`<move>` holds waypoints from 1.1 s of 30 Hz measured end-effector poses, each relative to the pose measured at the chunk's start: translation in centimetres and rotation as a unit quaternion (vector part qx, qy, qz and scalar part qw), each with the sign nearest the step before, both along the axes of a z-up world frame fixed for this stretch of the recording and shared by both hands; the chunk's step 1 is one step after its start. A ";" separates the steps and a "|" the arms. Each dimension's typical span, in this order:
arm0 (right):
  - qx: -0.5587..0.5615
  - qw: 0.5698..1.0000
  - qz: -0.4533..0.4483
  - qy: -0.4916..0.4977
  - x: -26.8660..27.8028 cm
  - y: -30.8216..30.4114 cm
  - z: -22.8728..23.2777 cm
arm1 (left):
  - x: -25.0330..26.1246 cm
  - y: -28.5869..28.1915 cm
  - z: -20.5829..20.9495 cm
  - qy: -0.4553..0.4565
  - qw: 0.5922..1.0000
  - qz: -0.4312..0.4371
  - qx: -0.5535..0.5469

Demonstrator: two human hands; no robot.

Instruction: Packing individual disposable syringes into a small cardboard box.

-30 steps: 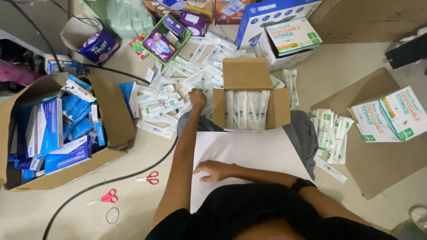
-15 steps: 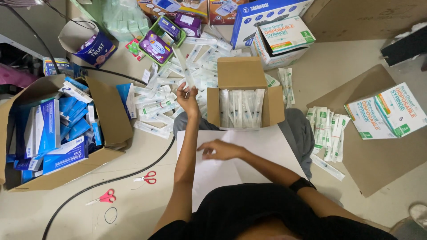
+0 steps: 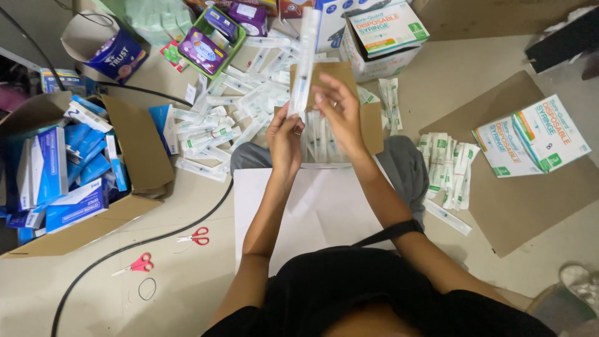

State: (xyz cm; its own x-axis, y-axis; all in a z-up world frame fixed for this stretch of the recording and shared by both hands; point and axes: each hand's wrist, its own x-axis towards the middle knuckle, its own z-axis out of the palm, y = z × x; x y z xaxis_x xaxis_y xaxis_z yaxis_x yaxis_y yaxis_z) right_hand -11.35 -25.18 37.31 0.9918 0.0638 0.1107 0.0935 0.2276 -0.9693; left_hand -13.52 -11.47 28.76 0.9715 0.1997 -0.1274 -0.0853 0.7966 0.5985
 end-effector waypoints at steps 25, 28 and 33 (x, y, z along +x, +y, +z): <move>0.221 0.972 0.068 -0.050 -3.7 -5.4 -3.7 | -8.3 -6.4 2.3 -0.187 0.807 0.241 0.505; 0.219 0.972 0.065 -0.060 -4.0 -5.3 -4.8 | -9.0 -6.6 1.1 -0.203 0.815 0.223 0.494; 0.233 0.972 0.019 -0.022 -3.7 -5.6 -7.3 | -8.7 -6.8 0.8 -0.124 0.834 0.170 0.510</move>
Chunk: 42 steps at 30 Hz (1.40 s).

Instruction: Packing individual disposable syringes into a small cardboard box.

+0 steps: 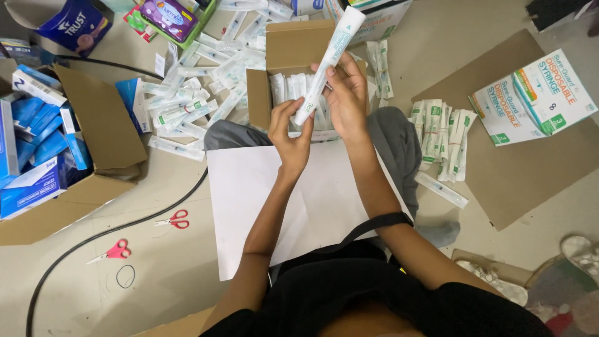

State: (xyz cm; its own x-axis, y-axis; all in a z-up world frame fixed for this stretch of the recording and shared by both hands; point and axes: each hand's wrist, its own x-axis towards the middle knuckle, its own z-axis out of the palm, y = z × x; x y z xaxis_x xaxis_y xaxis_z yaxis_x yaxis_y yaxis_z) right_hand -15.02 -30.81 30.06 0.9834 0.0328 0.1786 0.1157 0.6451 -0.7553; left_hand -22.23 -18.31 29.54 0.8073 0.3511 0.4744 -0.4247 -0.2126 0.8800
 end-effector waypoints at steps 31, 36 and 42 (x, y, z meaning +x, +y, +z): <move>-0.267 0.958 -0.069 0.081 4.3 -0.8 -16.5 | 9.9 3.0 -14.6 0.218 0.936 -0.272 0.038; -0.242 0.966 -0.040 0.086 3.8 -0.5 -16.2 | 9.4 3.0 -15.2 0.186 0.961 -0.203 0.023; -0.275 0.956 -0.059 0.087 3.0 -0.7 -16.2 | 9.2 2.8 -15.1 0.218 0.959 -0.181 0.017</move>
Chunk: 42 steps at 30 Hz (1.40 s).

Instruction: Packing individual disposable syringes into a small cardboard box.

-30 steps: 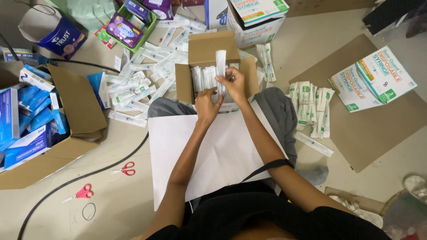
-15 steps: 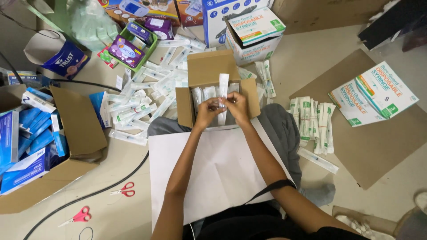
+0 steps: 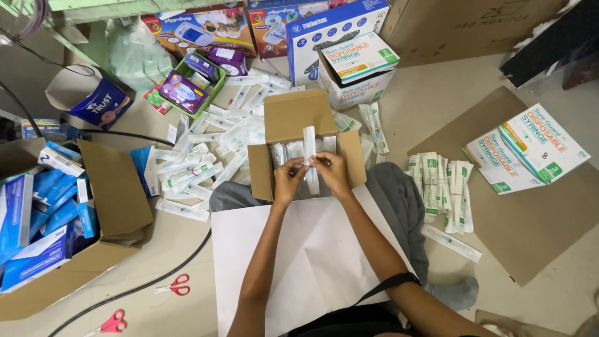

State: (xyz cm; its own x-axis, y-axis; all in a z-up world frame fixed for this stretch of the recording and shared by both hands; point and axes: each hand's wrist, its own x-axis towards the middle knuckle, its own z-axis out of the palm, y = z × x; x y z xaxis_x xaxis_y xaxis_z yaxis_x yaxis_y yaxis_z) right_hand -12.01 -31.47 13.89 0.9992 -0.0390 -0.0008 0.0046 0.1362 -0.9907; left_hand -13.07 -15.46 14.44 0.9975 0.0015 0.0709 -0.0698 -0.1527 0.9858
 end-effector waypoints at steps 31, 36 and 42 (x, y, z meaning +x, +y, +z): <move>-0.334 0.940 0.022 -0.070 0.1 0.0 -3.4 | 2.8 -2.1 -3.3 0.056 0.911 -0.145 0.382; -0.341 0.938 0.048 -0.045 -0.1 0.0 -2.1 | 3.6 -1.9 -3.6 0.051 0.894 -0.128 0.427; -0.423 0.898 0.116 0.041 0.9 0.0 -3.9 | 4.0 -2.5 -5.1 0.062 0.854 -0.144 0.497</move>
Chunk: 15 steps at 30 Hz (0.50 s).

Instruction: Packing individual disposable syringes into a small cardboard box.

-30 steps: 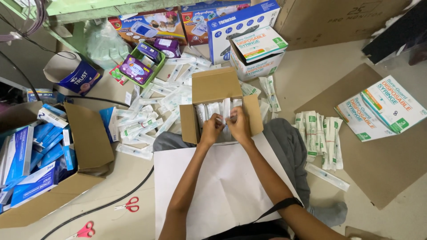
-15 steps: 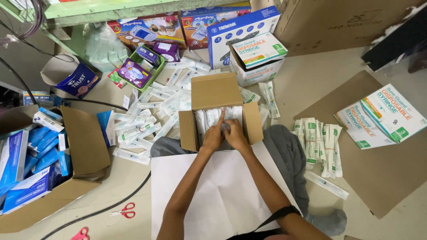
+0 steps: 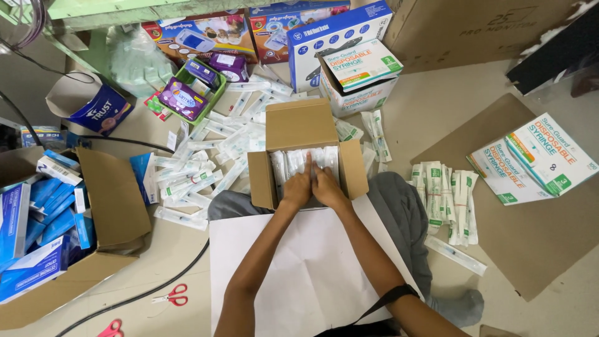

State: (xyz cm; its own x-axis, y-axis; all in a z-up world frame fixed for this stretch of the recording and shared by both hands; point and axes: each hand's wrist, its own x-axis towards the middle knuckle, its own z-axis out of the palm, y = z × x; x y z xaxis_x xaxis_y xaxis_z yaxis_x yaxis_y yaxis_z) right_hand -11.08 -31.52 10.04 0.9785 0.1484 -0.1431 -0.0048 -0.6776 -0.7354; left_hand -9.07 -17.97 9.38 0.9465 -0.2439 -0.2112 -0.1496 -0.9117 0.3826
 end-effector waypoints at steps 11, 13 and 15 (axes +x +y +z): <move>-0.024 0.990 0.088 0.108 1.6 0.2 1.8 | 3.1 0.1 -4.3 0.017 0.997 -0.076 0.010; -0.024 0.990 0.093 0.106 1.6 0.1 1.6 | 4.0 0.0 -4.0 0.029 0.995 -0.088 0.019; -0.018 0.991 0.084 0.105 1.8 0.0 0.3 | 4.6 0.2 -3.1 0.089 0.990 -0.105 0.028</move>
